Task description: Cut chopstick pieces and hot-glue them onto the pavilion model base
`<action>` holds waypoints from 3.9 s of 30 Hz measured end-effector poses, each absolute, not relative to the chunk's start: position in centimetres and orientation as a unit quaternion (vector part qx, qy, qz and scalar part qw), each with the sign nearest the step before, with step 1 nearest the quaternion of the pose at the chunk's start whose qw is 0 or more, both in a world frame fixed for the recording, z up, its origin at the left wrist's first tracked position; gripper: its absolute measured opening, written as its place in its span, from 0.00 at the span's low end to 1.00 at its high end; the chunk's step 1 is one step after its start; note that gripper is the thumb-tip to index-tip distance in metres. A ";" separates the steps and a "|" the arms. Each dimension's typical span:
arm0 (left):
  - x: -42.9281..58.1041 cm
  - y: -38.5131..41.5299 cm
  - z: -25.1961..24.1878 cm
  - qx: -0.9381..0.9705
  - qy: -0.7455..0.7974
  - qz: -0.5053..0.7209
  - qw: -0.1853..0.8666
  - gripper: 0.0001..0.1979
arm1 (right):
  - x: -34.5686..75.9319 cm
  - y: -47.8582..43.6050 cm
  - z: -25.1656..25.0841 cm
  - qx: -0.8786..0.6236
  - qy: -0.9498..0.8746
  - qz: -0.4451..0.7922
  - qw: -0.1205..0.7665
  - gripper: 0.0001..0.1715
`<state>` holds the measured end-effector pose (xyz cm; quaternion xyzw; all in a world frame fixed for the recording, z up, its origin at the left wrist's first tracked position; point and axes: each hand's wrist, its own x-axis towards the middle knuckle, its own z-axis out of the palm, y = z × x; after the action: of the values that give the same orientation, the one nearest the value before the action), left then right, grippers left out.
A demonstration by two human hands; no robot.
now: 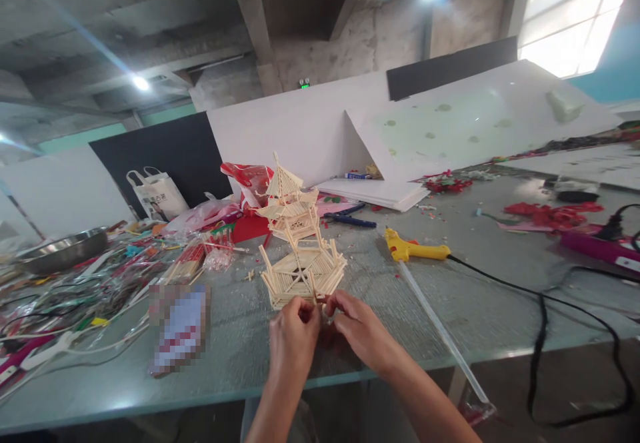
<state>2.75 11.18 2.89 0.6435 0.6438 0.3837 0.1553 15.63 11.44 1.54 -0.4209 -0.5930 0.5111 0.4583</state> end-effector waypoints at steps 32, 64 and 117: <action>2.4 11.1 3.4 0.666 0.627 0.346 0.210 0.15 | 15.6 11.2 2.0 -0.422 -0.598 0.514 0.447 0.09; 2.2 11.3 3.6 0.640 0.622 0.379 0.244 0.14 | 15.6 11.1 2.2 -0.431 -0.601 0.508 0.442 0.08; 1.9 11.5 3.5 0.639 0.616 0.390 0.245 0.12 | 15.6 11.2 1.6 -0.422 -0.603 0.499 0.457 0.08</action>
<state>1.90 11.52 3.47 0.6394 0.6161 0.3895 0.2446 15.57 11.23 1.61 -0.4219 -0.6033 0.4990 0.4572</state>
